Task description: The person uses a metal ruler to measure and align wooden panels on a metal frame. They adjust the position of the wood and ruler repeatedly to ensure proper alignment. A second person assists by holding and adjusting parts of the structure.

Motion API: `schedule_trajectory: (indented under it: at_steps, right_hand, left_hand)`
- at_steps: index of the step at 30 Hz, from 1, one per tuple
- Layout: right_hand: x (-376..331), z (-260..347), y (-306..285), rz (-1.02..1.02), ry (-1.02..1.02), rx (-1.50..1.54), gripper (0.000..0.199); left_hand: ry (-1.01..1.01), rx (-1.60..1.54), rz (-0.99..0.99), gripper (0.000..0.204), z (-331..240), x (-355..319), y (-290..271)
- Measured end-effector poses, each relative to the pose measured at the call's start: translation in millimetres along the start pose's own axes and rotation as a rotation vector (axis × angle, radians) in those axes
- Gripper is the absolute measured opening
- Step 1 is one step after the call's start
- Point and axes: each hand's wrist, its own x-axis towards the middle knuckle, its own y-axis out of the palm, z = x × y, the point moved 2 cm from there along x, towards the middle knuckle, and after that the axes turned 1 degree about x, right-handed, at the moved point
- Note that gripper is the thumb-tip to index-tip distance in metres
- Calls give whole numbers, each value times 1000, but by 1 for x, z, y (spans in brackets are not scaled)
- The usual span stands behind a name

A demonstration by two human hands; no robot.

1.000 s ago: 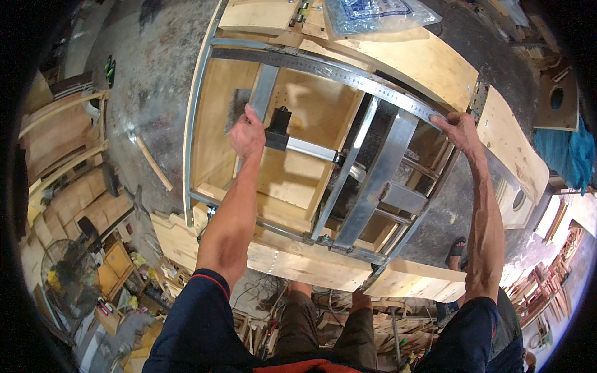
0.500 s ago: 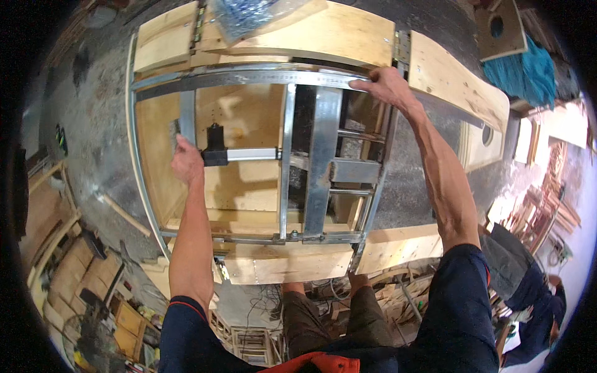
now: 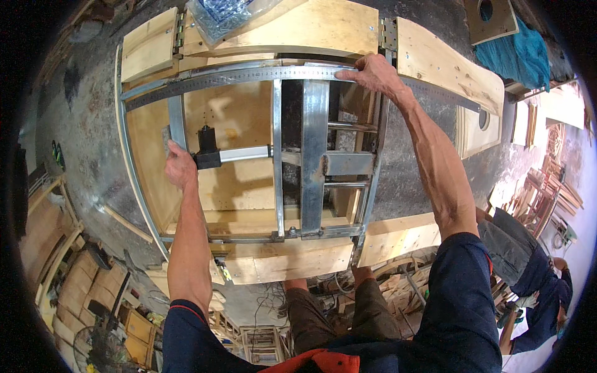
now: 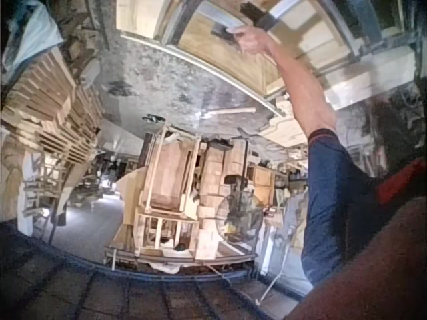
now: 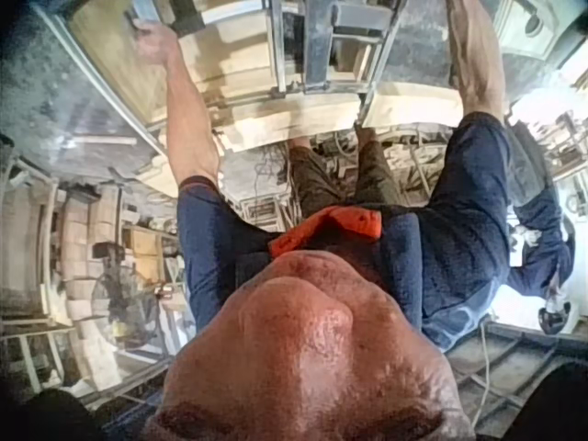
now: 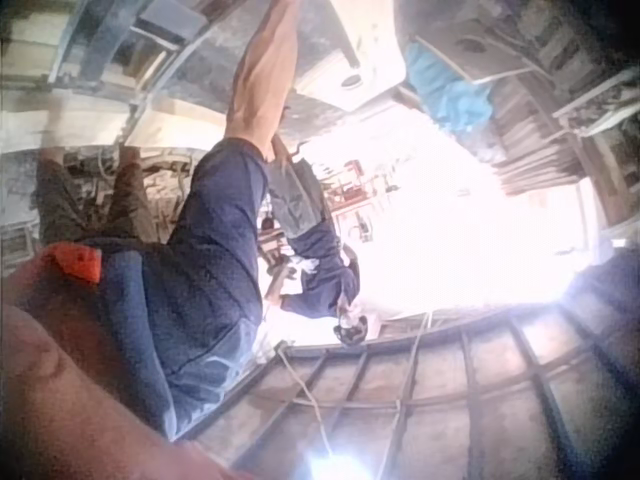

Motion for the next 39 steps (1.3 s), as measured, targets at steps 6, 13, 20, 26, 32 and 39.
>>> schedule_trajectory:
  at_steps: [6, 13, 20, 26, 32, 39]
  right_hand:
    - [1, 0, 0, -30, -6, -32, 86]
    - [3, -5, 4, -38, -15, -3, 82]
    - [5, -4, 4, -42, -40, -1, 79]
    - [5, -4, 6, -60, -49, -28, 81]
    - [5, -6, 6, -79, -85, 14, 83]
    - [5, -5, 3, -26, -44, -1, 82]
  left_hand:
    - [-2, 18, -3, 74, 0, 1, 0]
    - [-1, 8, 11, 73, -1, 0, -1]
    - [2, 21, -8, 70, 1, 2, 1]
    - [5, 40, -39, 66, 1, 2, 1]
    - [9, 18, -36, 67, 2, 3, 4]
    - [2, 3, -1, 67, 1, 1, 2]
